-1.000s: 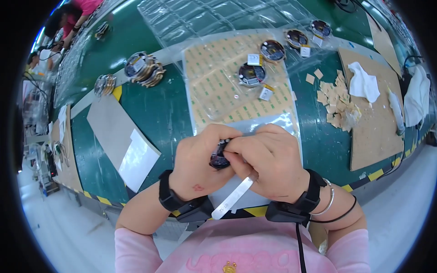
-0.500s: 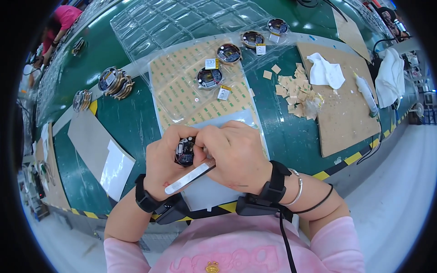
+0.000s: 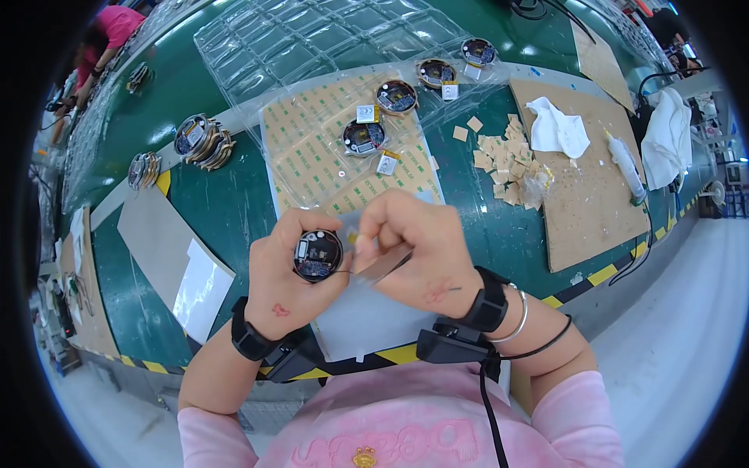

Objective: The person uses tweezers to peel a small adhesive piece from a sheet, places it onto the internal components of a watch, and presses it down. They then pick up a battery, position it inside the watch casing, and use the tweezers to secure the connection before applying another adhesive strip over it.

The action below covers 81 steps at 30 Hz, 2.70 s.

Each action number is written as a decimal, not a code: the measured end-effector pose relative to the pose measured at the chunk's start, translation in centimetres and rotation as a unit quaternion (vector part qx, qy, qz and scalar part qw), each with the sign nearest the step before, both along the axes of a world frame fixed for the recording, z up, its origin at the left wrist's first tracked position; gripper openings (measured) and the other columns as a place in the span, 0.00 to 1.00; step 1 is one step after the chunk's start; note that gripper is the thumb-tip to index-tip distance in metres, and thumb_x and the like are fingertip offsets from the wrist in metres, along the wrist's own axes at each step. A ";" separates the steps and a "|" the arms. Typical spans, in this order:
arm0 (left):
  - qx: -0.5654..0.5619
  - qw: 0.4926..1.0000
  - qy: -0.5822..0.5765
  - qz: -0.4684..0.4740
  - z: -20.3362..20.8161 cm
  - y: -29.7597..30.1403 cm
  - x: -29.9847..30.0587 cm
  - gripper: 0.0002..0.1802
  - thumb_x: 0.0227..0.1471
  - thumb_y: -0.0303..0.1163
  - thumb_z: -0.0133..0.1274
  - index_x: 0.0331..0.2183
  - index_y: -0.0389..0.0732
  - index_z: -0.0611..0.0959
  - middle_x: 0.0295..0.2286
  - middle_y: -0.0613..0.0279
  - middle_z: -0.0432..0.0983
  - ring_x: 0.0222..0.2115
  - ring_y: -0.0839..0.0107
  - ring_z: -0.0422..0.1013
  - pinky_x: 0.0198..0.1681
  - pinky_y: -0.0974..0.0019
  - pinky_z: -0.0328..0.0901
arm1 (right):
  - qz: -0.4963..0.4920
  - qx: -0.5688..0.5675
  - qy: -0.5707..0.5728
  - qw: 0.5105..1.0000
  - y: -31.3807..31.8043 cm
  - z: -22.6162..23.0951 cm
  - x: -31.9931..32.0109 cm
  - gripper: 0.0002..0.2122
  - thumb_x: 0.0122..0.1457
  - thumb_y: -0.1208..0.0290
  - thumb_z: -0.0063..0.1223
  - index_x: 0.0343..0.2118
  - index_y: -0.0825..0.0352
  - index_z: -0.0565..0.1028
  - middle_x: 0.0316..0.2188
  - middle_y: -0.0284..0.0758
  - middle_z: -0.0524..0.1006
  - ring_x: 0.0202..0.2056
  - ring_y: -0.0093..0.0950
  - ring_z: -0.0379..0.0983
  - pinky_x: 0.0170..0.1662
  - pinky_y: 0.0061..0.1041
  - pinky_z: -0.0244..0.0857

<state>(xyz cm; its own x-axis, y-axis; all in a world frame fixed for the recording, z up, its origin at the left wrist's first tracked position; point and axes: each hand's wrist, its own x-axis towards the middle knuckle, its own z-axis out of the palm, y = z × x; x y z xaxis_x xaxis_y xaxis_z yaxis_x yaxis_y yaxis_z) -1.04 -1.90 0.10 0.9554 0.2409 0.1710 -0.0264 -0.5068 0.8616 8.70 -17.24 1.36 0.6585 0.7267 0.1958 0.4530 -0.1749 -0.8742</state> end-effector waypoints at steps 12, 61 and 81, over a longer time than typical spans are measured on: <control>-0.047 0.999 -0.008 0.012 0.2 0.0 0.2 0.20 0.35 0.25 0.63 0.35 0.39 0.75 0.29 0.61 0.75 0.29 0.74 0.73 0.34 0.73 0.66 | -0.234 -0.007 -0.167 0.958 -4.4 2.4 4.1 0.06 0.53 0.80 0.56 0.33 0.66 0.74 0.14 0.20 0.63 0.17 0.08 0.55 0.21 0.11 0.48; -0.090 0.994 -0.069 0.010 0.1 1.2 -0.3 0.32 0.40 0.21 0.63 0.48 0.36 0.67 0.36 0.61 0.70 0.37 0.76 0.69 0.39 0.74 0.64 | 0.057 0.082 0.332 0.938 0.0 1.6 3.0 0.14 0.65 0.60 0.39 0.31 0.66 0.71 0.20 0.26 0.66 0.25 0.17 0.65 0.29 0.16 0.57; -0.096 0.991 -0.072 0.052 2.8 0.2 -0.3 0.30 0.39 0.22 0.65 0.45 0.38 0.71 0.36 0.66 0.71 0.34 0.81 0.69 0.31 0.78 0.64 | 0.074 0.026 0.287 0.955 -0.8 0.5 2.9 0.32 0.64 0.44 0.23 0.25 0.67 0.74 0.18 0.29 0.67 0.17 0.17 0.63 0.22 0.16 0.58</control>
